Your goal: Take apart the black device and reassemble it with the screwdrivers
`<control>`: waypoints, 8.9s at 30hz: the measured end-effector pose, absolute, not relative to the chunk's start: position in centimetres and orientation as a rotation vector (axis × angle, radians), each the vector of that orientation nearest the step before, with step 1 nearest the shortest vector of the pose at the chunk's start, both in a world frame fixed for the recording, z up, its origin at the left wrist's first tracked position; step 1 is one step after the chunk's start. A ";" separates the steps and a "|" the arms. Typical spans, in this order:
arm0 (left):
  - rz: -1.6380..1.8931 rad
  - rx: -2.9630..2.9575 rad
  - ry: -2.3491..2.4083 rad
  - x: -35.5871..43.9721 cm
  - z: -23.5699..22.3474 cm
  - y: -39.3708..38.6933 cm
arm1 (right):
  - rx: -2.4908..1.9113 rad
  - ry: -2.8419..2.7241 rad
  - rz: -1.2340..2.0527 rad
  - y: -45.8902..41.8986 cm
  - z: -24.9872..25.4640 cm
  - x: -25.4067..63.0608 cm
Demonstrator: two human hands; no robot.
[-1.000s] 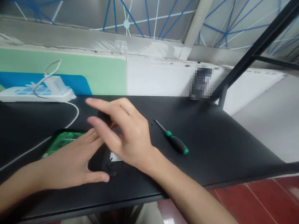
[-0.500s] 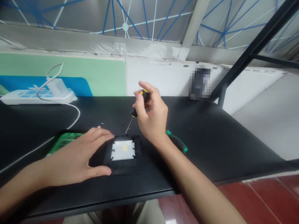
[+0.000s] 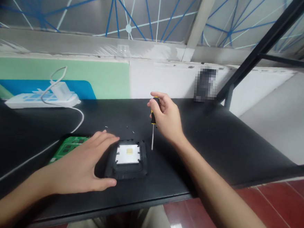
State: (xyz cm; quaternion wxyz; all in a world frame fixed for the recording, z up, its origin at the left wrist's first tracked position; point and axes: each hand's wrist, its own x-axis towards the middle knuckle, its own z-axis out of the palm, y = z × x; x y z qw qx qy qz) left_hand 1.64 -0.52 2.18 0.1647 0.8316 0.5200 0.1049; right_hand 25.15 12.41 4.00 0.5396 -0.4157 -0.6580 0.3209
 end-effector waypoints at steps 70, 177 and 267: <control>0.568 2.461 1.490 3.9 1.5 -0.1 | -0.768 -2.630 0.563 7.0 1.3 26.9; 1.276 2.133 1.098 2.8 2.1 -0.2 | -0.436 -2.192 0.308 6.5 1.3 26.2; 1.123 2.550 1.406 2.0 2.8 0.3 | -0.552 -2.239 0.302 6.9 1.5 27.1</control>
